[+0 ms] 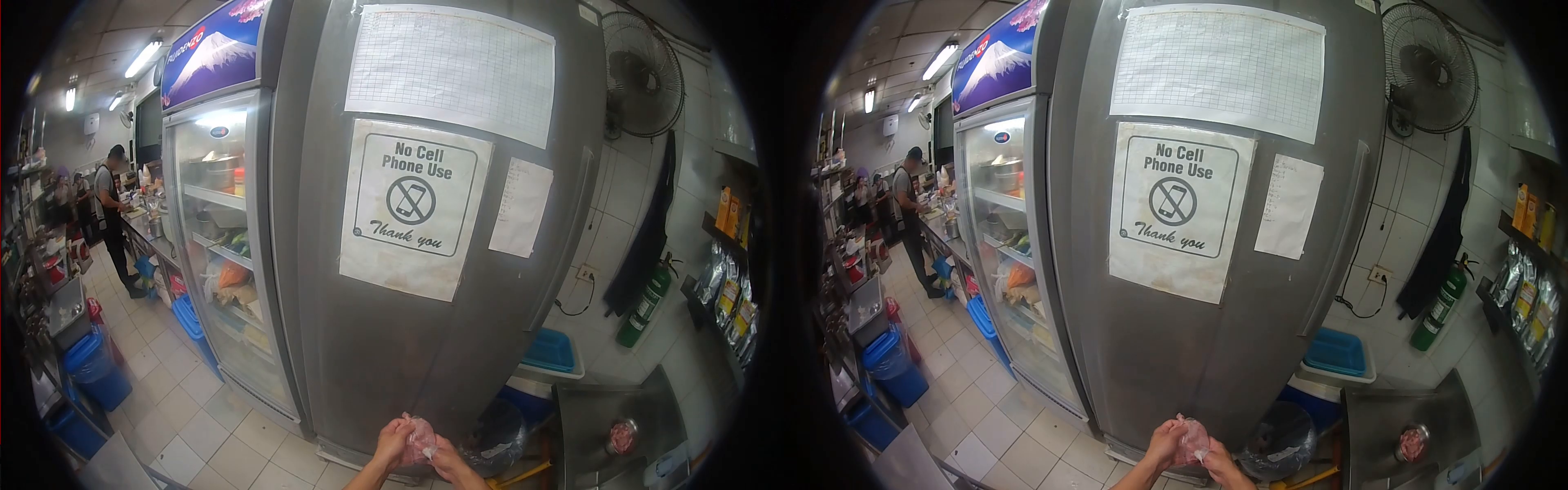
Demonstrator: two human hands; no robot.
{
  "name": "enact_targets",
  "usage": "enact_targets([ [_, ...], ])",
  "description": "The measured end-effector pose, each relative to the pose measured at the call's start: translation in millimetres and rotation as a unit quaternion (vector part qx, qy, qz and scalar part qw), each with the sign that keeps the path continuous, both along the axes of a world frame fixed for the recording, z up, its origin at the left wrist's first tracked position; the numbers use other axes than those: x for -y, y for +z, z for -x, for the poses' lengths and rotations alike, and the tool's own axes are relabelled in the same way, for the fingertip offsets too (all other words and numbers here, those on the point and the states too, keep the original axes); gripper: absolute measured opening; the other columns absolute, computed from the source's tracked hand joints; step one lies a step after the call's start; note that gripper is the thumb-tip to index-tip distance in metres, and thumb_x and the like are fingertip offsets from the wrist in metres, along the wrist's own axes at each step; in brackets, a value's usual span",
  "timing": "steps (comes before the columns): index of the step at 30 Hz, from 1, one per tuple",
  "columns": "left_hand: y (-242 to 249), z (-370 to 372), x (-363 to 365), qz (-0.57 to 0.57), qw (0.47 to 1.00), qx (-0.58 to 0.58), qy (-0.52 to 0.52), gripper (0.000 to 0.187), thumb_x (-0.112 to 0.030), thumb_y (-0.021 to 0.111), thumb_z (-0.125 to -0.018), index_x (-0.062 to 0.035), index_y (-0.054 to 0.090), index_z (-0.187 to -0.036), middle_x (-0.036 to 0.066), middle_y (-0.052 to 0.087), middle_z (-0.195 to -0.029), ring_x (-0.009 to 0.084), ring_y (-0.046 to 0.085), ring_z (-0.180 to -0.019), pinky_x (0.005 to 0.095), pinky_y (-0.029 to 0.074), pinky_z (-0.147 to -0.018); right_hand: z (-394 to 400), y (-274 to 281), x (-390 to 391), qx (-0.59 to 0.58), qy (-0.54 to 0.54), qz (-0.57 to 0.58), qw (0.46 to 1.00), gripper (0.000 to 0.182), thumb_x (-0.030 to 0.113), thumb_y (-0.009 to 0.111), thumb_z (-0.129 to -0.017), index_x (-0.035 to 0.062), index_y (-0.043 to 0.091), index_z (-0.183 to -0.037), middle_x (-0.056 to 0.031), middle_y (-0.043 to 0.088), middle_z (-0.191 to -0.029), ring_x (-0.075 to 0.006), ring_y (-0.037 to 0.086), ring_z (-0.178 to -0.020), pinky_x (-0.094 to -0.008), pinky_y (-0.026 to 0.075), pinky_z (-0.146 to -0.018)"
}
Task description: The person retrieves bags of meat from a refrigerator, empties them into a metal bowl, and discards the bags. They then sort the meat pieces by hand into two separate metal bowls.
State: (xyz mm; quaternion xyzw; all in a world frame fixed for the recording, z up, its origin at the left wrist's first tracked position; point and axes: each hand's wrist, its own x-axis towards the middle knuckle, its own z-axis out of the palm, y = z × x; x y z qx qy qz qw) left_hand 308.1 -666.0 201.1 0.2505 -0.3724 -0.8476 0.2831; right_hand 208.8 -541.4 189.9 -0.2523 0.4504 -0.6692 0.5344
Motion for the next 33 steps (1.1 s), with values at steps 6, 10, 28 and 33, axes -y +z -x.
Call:
enact_targets([
  [6, -0.5, 0.1, 2.9, 0.005, 1.0, 0.008, -0.01, 0.007, -0.01, 0.058, -0.094, -0.0051, 0.057, -0.099, 0.004, 0.062, -0.093, 0.0129, 0.061, -0.082, 0.0288, 0.052, -0.073, -5.3, 12.6, 0.2, -0.025, 0.001, -0.074, 0.997, 0.042, 0.014, 0.07, -0.09, 0.0019, 0.054, -0.127, -0.0036, 0.063, -0.112, -0.0134, 0.063, -0.098, -0.03, 0.052, -0.084],
  [10, 13.6, -2.2, -0.3, -0.015, 0.999, 0.0, -0.036, 0.011, -0.01, 0.058, -0.093, -0.0062, 0.053, -0.102, 0.003, 0.06, -0.096, 0.0125, 0.06, -0.085, 0.0282, 0.051, -0.074, -14.7, 32.8, 0.3, -0.037, 0.015, -0.051, 0.998, 0.042, 0.015, 0.072, -0.089, 0.0016, 0.055, -0.125, -0.0036, 0.063, -0.109, -0.0127, 0.062, -0.096, -0.0287, 0.05, -0.083],
  [28, 27.3, -2.5, -9.7, 0.046, 0.996, 0.022, -0.074, 0.041, -0.017, 0.065, -0.092, -0.0068, 0.039, -0.122, 0.008, 0.053, -0.113, 0.0152, 0.056, -0.101, 0.0303, 0.051, -0.084, -10.7, 43.7, -4.8, -0.258, 0.061, -0.167, 0.949, 0.026, 0.02, 0.074, -0.083, 0.0017, 0.071, -0.101, -0.0038, 0.07, -0.091, -0.0115, 0.064, -0.086, -0.029, 0.049, -0.079],
  [33, 17.5, 2.0, -7.9, 0.062, 0.994, 0.015, -0.086, 0.038, -0.017, 0.065, -0.093, -0.0065, 0.042, -0.121, 0.006, 0.051, -0.114, 0.015, 0.056, -0.103, 0.031, 0.05, -0.087, -13.0, 57.2, -10.1, -0.204, 0.027, -0.135, 0.969, 0.025, 0.011, 0.069, -0.08, 0.0, 0.071, -0.102, -0.0035, 0.07, -0.092, -0.0127, 0.064, -0.089, -0.029, 0.049, -0.079],
])
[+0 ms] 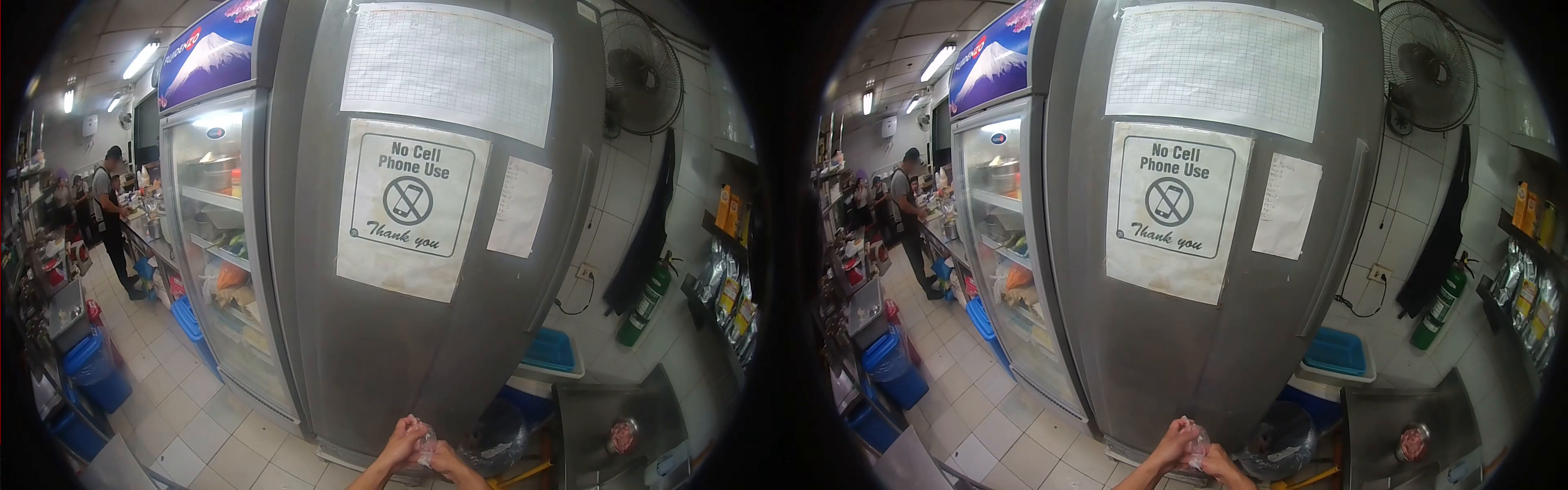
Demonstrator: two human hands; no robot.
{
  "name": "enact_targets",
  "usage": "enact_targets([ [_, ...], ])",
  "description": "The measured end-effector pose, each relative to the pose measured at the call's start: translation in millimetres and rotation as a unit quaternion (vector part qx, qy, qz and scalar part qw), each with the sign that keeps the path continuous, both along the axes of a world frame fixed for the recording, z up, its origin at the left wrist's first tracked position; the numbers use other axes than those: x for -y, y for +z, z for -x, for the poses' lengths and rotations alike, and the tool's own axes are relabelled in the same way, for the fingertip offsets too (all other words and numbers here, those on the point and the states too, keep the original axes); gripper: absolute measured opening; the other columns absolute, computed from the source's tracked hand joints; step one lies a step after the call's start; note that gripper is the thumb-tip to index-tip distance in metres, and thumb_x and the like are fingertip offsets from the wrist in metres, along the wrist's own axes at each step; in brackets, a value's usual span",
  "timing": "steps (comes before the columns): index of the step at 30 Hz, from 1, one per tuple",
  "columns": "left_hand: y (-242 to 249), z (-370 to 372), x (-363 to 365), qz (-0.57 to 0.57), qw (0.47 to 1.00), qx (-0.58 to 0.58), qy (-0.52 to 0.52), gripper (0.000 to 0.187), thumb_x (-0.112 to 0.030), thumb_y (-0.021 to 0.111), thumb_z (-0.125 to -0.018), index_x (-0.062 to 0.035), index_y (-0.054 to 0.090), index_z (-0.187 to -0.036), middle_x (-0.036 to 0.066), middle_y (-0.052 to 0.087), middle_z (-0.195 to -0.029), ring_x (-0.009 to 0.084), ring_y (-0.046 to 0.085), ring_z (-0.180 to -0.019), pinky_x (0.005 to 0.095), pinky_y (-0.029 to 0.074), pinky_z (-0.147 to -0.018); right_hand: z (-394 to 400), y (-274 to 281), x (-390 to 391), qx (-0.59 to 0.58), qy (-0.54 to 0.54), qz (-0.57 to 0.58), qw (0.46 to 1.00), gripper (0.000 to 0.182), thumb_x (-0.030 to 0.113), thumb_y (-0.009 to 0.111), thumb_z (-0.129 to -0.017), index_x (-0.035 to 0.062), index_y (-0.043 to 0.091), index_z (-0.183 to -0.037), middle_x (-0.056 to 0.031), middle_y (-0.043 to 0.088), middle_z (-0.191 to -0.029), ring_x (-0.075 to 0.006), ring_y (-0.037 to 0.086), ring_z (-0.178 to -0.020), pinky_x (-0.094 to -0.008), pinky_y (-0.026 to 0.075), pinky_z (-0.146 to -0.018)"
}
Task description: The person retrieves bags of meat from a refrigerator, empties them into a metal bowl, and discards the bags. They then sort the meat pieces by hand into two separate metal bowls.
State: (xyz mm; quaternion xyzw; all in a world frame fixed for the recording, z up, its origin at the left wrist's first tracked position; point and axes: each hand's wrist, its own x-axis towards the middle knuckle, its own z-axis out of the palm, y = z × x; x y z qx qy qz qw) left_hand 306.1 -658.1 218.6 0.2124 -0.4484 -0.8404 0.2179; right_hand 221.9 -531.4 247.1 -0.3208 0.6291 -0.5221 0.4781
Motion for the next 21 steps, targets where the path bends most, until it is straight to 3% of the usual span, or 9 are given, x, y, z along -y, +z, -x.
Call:
enact_targets([
  [3, 4.3, -0.9, -1.1, -0.007, 1.0, -0.006, 0.004, 0.038, -0.018, 0.066, -0.092, -0.0066, 0.043, -0.119, 0.006, 0.052, -0.114, 0.0148, 0.055, -0.104, 0.0316, 0.048, -0.091, 3.2, -10.0, -1.5, 0.0, 0.001, 0.042, 0.999, 0.024, 0.008, 0.066, -0.079, -0.001, 0.071, -0.101, -0.0028, 0.07, -0.093, -0.0127, 0.065, -0.089, -0.0283, 0.05, -0.078],
  [6, 1.4, 0.9, -0.6, 0.013, 1.0, -0.01, 0.01, 0.039, -0.021, 0.067, -0.092, -0.0075, 0.043, -0.119, 0.006, 0.054, -0.112, 0.0152, 0.057, -0.103, 0.0315, 0.051, -0.086, 9.8, -40.0, 4.4, 0.004, -0.045, 0.04, 0.998, 0.022, 0.007, 0.067, -0.081, -0.0006, 0.071, -0.101, -0.0027, 0.069, -0.094, -0.0117, 0.065, -0.087, -0.0271, 0.05, -0.077],
  [9, 13.8, -3.9, -3.6, -0.013, 1.0, 0.003, -0.004, 0.039, -0.025, 0.068, -0.092, -0.0078, 0.043, -0.117, 0.004, 0.056, -0.106, 0.0145, 0.061, -0.093, 0.0298, 0.054, -0.074, 5.8, -43.0, 6.3, -0.009, -0.105, 0.017, 0.994, 0.021, 0.004, 0.069, -0.081, 0.0004, 0.072, -0.101, -0.0028, 0.069, -0.093, -0.0116, 0.065, -0.084, -0.0272, 0.051, -0.075],
  [12, 12.1, -2.7, -3.6, 0.006, 1.0, 0.006, -0.003, 0.042, -0.028, 0.068, -0.092, -0.0076, 0.043, -0.119, 0.004, 0.06, -0.103, 0.013, 0.063, -0.083, 0.0275, 0.054, -0.063, 2.6, -38.2, 4.8, 0.077, -0.104, 0.089, 0.988, 0.02, 0.004, 0.073, -0.079, 0.0012, 0.072, -0.099, -0.0026, 0.069, -0.091, -0.0123, 0.065, -0.083, -0.0283, 0.051, -0.073],
  [15, 7.7, -0.4, -4.5, 0.025, 1.0, -0.001, -0.002, 0.046, -0.03, 0.07, -0.091, -0.0057, 0.046, -0.122, 0.006, 0.063, -0.106, 0.0118, 0.063, -0.08, 0.0261, 0.053, -0.058, -5.0, -15.4, 5.8, 0.028, -0.172, -0.003, 0.985, 0.019, 0.0, 0.07, -0.079, -0.0002, 0.072, -0.098, -0.0024, 0.069, -0.091, -0.0123, 0.065, -0.083, -0.029, 0.052, -0.073],
  [18, -11.9, 1.9, -2.0, 0.073, 0.996, 0.045, -0.02, 0.053, -0.036, 0.075, -0.087, -0.0002, 0.056, -0.121, 0.01, 0.066, -0.112, 0.0153, 0.063, -0.1, 0.03, 0.052, -0.085, 10.6, -40.4, 5.2, 0.028, -0.159, 0.043, 0.986, 0.031, 0.013, 0.071, -0.081, -0.0032, 0.068, -0.108, -0.0055, 0.069, -0.099, -0.0143, 0.065, -0.089, -0.0295, 0.052, -0.079],
  [21, -16.2, 1.5, -4.3, 0.134, 0.991, 0.024, -0.01, 0.058, -0.044, 0.077, -0.083, 0.0012, 0.062, -0.116, 0.01, 0.066, -0.113, 0.0163, 0.063, -0.1, 0.0309, 0.052, -0.085, 13.1, -21.4, -9.0, 0.148, 0.005, 0.278, 0.949, 0.06, 0.034, 0.071, -0.08, -0.0052, 0.058, -0.124, -0.0097, 0.065, -0.115, -0.0175, 0.063, -0.102, -0.0313, 0.05, -0.087],
])
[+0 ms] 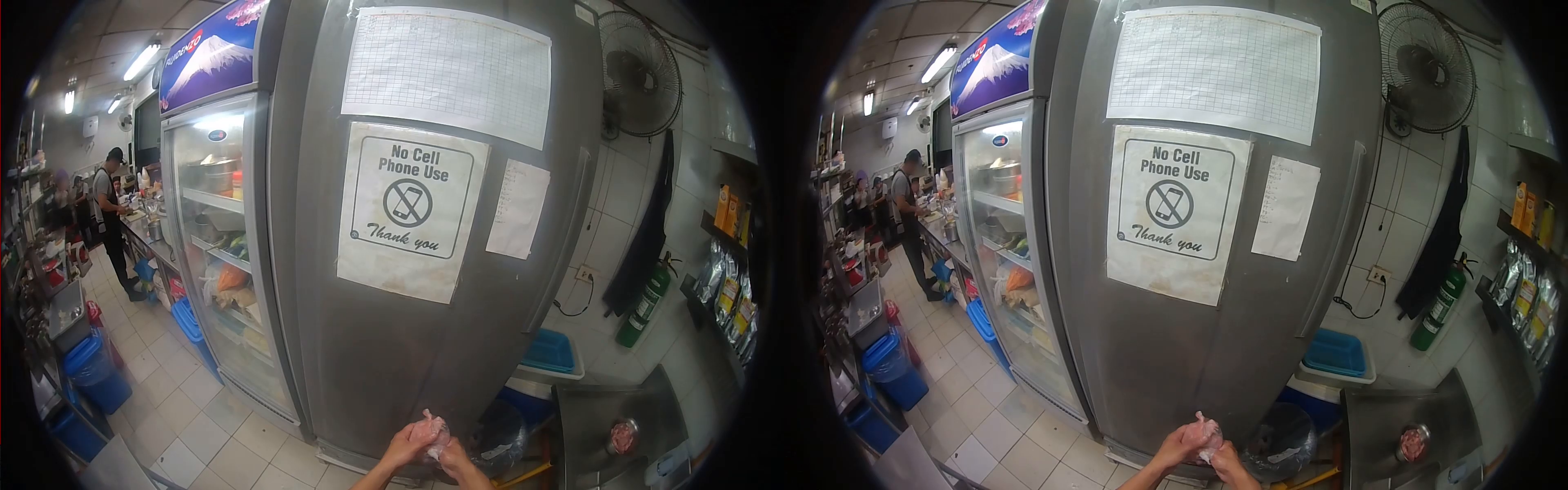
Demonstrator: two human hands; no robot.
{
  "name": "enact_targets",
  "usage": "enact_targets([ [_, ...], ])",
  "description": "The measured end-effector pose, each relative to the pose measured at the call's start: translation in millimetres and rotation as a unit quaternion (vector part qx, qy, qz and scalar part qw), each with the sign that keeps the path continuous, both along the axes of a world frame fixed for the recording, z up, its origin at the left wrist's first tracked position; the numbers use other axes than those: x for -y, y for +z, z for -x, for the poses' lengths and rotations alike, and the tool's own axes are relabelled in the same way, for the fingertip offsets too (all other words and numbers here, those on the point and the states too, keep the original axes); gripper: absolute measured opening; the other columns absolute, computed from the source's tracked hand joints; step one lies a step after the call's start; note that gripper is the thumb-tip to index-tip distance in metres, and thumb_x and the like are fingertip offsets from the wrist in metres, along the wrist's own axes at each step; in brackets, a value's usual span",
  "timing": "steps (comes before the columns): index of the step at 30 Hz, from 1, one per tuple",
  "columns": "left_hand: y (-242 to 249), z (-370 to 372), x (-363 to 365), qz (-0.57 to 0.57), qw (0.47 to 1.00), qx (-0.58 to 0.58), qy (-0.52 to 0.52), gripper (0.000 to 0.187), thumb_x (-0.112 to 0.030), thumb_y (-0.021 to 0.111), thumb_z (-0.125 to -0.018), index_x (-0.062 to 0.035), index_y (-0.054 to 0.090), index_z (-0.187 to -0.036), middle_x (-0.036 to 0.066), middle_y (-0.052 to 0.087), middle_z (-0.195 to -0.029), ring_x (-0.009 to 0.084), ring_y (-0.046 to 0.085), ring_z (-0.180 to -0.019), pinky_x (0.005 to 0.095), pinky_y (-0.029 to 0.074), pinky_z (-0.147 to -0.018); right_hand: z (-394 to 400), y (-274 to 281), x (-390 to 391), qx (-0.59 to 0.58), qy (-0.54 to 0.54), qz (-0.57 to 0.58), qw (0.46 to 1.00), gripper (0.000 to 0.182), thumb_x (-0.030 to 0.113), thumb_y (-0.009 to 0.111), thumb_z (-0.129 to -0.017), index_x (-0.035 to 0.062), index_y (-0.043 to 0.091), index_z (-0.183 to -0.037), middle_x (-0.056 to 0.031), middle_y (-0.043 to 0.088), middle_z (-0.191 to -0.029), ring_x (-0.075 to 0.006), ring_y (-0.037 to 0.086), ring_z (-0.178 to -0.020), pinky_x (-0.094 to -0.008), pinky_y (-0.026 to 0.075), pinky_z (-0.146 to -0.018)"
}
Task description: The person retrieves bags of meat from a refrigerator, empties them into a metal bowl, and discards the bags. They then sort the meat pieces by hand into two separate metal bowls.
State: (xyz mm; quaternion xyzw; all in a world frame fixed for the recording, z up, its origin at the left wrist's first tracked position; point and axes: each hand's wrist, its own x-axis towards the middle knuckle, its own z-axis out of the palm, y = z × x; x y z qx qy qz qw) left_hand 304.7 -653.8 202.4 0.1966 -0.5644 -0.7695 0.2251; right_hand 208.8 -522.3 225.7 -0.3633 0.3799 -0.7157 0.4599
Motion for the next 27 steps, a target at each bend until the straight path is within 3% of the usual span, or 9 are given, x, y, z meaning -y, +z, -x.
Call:
enact_targets([
  [3, 11.7, -4.4, -1.1, 0.04, 0.999, 0.019, 0.024, 0.059, -0.045, 0.077, -0.081, 0.0023, 0.063, -0.113, 0.012, 0.068, -0.11, 0.0193, 0.065, -0.099, 0.0328, 0.052, -0.084, 8.2, -5.9, -2.6, -0.013, 0.05, -0.058, 0.997, 0.083, 0.05, 0.07, -0.075, -0.0042, 0.048, -0.135, -0.0114, 0.059, -0.126, -0.0199, 0.059, -0.113, -0.0325, 0.047, -0.093],
  [6, 28.4, -8.8, 3.2, 0.128, 0.983, 0.128, 0.032, 0.057, -0.042, 0.076, -0.081, 0.0032, 0.063, -0.114, 0.015, 0.069, -0.107, 0.0213, 0.067, -0.098, 0.0333, 0.052, -0.083, 9.2, -3.7, -2.9, 0.049, 0.098, -0.097, 0.989, 0.092, 0.044, 0.081, -0.069, 0.0024, 0.042, -0.14, -0.0091, 0.056, -0.13, -0.0211, 0.06, -0.114, -0.0376, 0.052, -0.093],
  [9, 22.4, -11.0, 2.2, 0.152, 0.977, 0.136, 0.062, 0.054, -0.039, 0.076, -0.082, 0.0038, 0.063, -0.113, 0.017, 0.07, -0.104, 0.0224, 0.068, -0.096, 0.0336, 0.052, -0.083, 11.0, -14.8, -0.3, 0.052, 0.102, -0.105, 0.988, 0.083, 0.039, 0.079, -0.075, 0.0033, 0.043, -0.14, -0.0088, 0.057, -0.128, -0.0208, 0.061, -0.112, -0.0379, 0.052, -0.092],
  [12, 27.6, -13.5, 1.5, 0.133, 0.983, 0.105, 0.075, 0.05, -0.036, 0.075, -0.083, 0.0029, 0.065, -0.114, 0.016, 0.071, -0.104, 0.0214, 0.068, -0.098, 0.0322, 0.052, -0.084, 8.4, -8.1, 5.3, 0.038, 0.068, -0.198, 0.977, 0.068, 0.029, 0.076, -0.083, 0.0036, 0.044, -0.138, -0.008, 0.059, -0.125, -0.0204, 0.062, -0.109, -0.0384, 0.053, -0.09],
  [15, 17.8, -7.0, -1.7, 0.053, 0.994, 0.025, 0.095, 0.046, -0.033, 0.073, -0.085, 0.0011, 0.066, -0.116, 0.014, 0.071, -0.106, 0.0196, 0.067, -0.1, 0.0302, 0.052, -0.085, 0.7, 2.9, 12.1, 0.029, 0.017, -0.231, 0.972, 0.057, 0.019, 0.072, -0.089, 0.0038, 0.046, -0.136, -0.0081, 0.06, -0.121, -0.0192, 0.063, -0.105, -0.038, 0.054, -0.086],
  [18, 19.9, -6.4, -1.8, 0.029, 0.994, 0.013, 0.104, 0.044, -0.03, 0.072, -0.087, -0.0009, 0.066, -0.119, 0.011, 0.071, -0.11, 0.0169, 0.067, -0.101, 0.0287, 0.051, -0.087, -7.6, 12.0, 15.1, 0.03, -0.02, -0.204, 0.978, 0.049, 0.017, 0.072, -0.09, 0.004, 0.048, -0.131, -0.0073, 0.06, -0.117, -0.0181, 0.063, -0.101, -0.0358, 0.056, -0.081],
  [21, 30.3, -7.4, -3.0, 0.026, 0.994, -0.011, 0.107, 0.033, -0.023, 0.069, -0.09, 0.0022, 0.066, -0.111, 0.006, 0.07, -0.106, 0.0115, 0.064, -0.093, 0.0279, 0.052, -0.081, -12.2, 3.9, 18.1, 0.013, -0.116, -0.263, 0.958, 0.045, 0.014, 0.071, -0.09, 0.0043, 0.049, -0.128, -0.0071, 0.06, -0.114, -0.0179, 0.063, -0.097, -0.0341, 0.058, -0.075],
  [27, -10.3, 4.8, 4.6, -0.021, 0.995, 0.032, 0.09, 0.042, -0.027, 0.074, -0.086, 0.0, 0.064, -0.117, 0.009, 0.069, -0.107, 0.0154, 0.065, -0.099, 0.0304, 0.053, -0.084, -4.9, -2.1, 15.6, -0.041, -0.127, -0.247, 0.96, 0.036, 0.015, 0.071, -0.09, 0.003, 0.055, -0.12, -0.0052, 0.063, -0.105, -0.0154, 0.065, -0.087, -0.0313, 0.058, -0.069],
])
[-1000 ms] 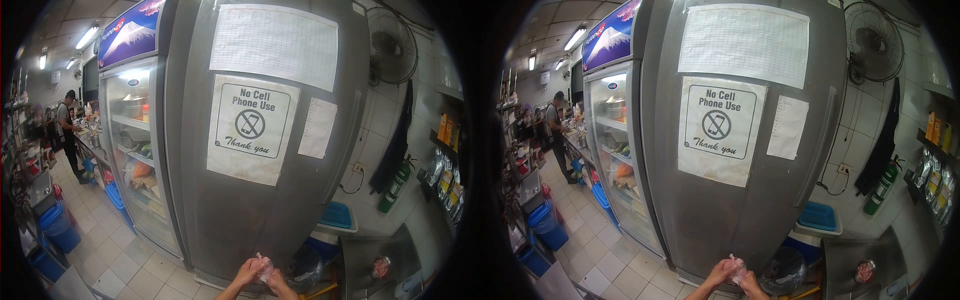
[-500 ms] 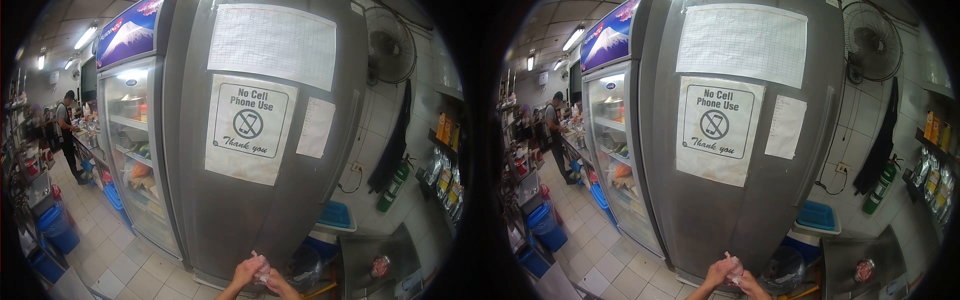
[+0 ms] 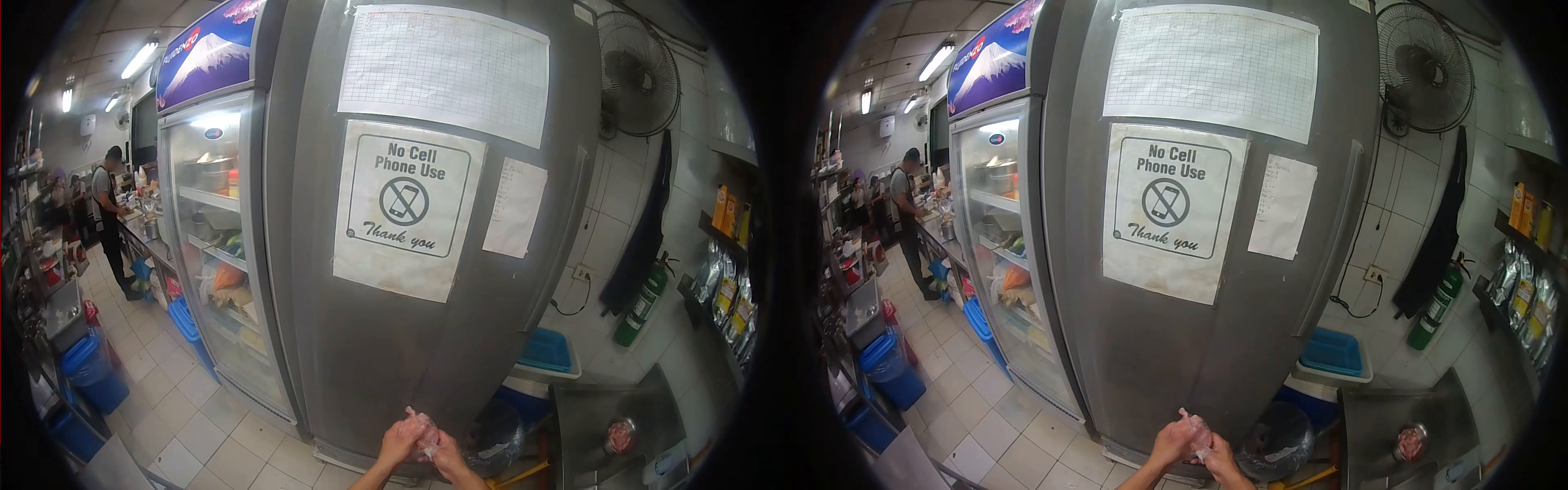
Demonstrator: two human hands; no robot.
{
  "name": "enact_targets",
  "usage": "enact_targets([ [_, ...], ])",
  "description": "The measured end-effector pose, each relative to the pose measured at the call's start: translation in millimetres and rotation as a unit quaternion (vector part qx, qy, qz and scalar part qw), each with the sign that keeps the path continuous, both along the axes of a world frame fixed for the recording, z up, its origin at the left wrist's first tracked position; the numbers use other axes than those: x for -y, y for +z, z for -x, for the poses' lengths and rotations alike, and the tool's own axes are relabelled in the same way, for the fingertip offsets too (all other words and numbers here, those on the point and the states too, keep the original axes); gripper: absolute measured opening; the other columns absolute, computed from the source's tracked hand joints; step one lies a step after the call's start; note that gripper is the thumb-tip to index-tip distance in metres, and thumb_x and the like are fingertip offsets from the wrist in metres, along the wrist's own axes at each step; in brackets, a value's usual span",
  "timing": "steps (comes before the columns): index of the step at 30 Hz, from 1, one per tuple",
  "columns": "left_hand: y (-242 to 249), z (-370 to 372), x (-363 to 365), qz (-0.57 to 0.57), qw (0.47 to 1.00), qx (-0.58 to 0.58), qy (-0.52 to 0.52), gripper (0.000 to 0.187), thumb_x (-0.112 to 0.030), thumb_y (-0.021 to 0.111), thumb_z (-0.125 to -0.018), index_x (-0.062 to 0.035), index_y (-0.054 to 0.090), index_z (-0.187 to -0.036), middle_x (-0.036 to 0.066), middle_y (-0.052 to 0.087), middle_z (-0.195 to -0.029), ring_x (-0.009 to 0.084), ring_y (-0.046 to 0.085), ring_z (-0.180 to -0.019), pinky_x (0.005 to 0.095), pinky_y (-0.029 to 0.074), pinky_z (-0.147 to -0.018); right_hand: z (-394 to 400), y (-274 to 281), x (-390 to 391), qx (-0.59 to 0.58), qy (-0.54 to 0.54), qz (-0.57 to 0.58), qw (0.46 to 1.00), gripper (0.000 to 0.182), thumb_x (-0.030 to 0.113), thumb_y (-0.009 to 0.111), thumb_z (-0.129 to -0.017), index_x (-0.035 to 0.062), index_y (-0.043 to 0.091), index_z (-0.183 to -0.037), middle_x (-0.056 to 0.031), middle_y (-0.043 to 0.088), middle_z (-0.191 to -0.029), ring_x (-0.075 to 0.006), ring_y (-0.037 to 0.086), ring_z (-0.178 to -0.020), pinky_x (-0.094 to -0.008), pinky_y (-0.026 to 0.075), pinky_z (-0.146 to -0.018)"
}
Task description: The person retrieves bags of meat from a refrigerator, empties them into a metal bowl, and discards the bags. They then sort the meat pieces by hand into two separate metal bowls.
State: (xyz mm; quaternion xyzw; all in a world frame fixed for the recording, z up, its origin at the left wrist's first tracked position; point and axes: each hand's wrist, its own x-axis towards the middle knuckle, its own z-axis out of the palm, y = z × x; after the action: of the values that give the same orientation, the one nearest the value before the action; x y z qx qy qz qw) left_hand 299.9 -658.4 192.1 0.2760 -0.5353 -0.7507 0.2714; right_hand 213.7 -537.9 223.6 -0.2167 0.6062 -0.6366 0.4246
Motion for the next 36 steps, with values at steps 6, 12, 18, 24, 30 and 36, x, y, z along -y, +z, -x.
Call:
enact_targets([
  [6, 14.0, -5.5, -4.3, -0.096, 0.989, -0.101, -0.049, 0.048, -0.024, 0.076, -0.086, -0.0006, 0.059, -0.125, 0.008, 0.067, -0.113, 0.0155, 0.065, -0.099, 0.0304, 0.053, -0.084, 4.8, -4.2, -0.5, -0.018, 0.028, 0.013, 0.999, 0.029, 0.018, 0.067, -0.093, 0.0024, 0.061, -0.117, -0.005, 0.066, -0.104, -0.0145, 0.065, -0.082, -0.0304, 0.057, -0.067],
  [12, 28.7, -11.2, -8.0, -0.079, 0.991, -0.104, -0.029, 0.042, -0.019, 0.075, -0.087, 0.001, 0.061, -0.122, 0.008, 0.067, -0.112, 0.0142, 0.064, -0.099, 0.0287, 0.054, -0.083, 1.4, -1.9, 2.0, -0.009, 0.004, 0.005, 1.0, 0.022, 0.011, 0.069, -0.09, 0.0013, 0.065, -0.109, -0.0054, 0.068, -0.093, -0.0143, 0.066, -0.078, -0.03, 0.058, -0.064],
  [18, 70.1, -24.2, -10.7, -0.029, 0.999, -0.023, -0.022, 0.036, -0.021, 0.074, -0.088, 0.0, 0.064, -0.116, 0.007, 0.068, -0.108, 0.0122, 0.064, -0.098, 0.0274, 0.053, -0.082, -4.7, 20.9, -2.3, -0.086, -0.033, -0.025, 0.995, 0.022, 0.013, 0.073, -0.088, 0.0015, 0.062, -0.103, -0.0053, 0.066, -0.095, -0.0102, 0.06, -0.075, -0.0252, 0.05, -0.059],
  [24, 60.6, -0.6, 7.1, 0.098, 0.989, -0.102, -0.05, 0.034, -0.013, 0.07, -0.088, -0.0006, 0.061, -0.119, 0.005, 0.068, -0.106, 0.0117, 0.062, -0.097, 0.0279, 0.053, -0.084, 13.5, 64.5, 0.2, -0.168, -0.121, 0.089, 0.974, 0.033, 0.004, 0.073, -0.079, 0.0082, 0.057, -0.108, 0.0007, 0.062, -0.096, -0.0103, 0.059, -0.088, -0.0286, 0.051, -0.078],
  [30, 145.8, 15.8, 8.2, 0.04, 0.977, -0.182, -0.104, 0.022, -0.008, 0.07, -0.089, 0.0012, 0.067, -0.109, 0.004, 0.069, -0.096, 0.0085, 0.062, -0.086, 0.0258, 0.051, -0.079, 25.4, 134.2, -25.5, -0.037, -0.063, 0.212, 0.975, 0.048, 0.011, 0.072, -0.088, -0.005, 0.052, -0.128, -0.008, 0.064, -0.115, -0.0134, 0.062, -0.102, -0.0283, 0.05, -0.089],
  [36, 174.1, 25.5, 1.8, -0.009, 0.958, -0.196, -0.209, 0.022, -0.009, 0.066, -0.092, 0.0025, 0.065, -0.11, 0.006, 0.069, -0.099, 0.0111, 0.064, -0.089, 0.0275, 0.051, -0.083, 24.8, 156.7, -53.4, 0.009, -0.085, 0.219, 0.972, 0.044, 0.016, 0.072, -0.088, -0.0024, 0.056, -0.125, -0.0074, 0.066, -0.106, -0.0133, 0.064, -0.087, -0.0268, 0.052, -0.071],
])
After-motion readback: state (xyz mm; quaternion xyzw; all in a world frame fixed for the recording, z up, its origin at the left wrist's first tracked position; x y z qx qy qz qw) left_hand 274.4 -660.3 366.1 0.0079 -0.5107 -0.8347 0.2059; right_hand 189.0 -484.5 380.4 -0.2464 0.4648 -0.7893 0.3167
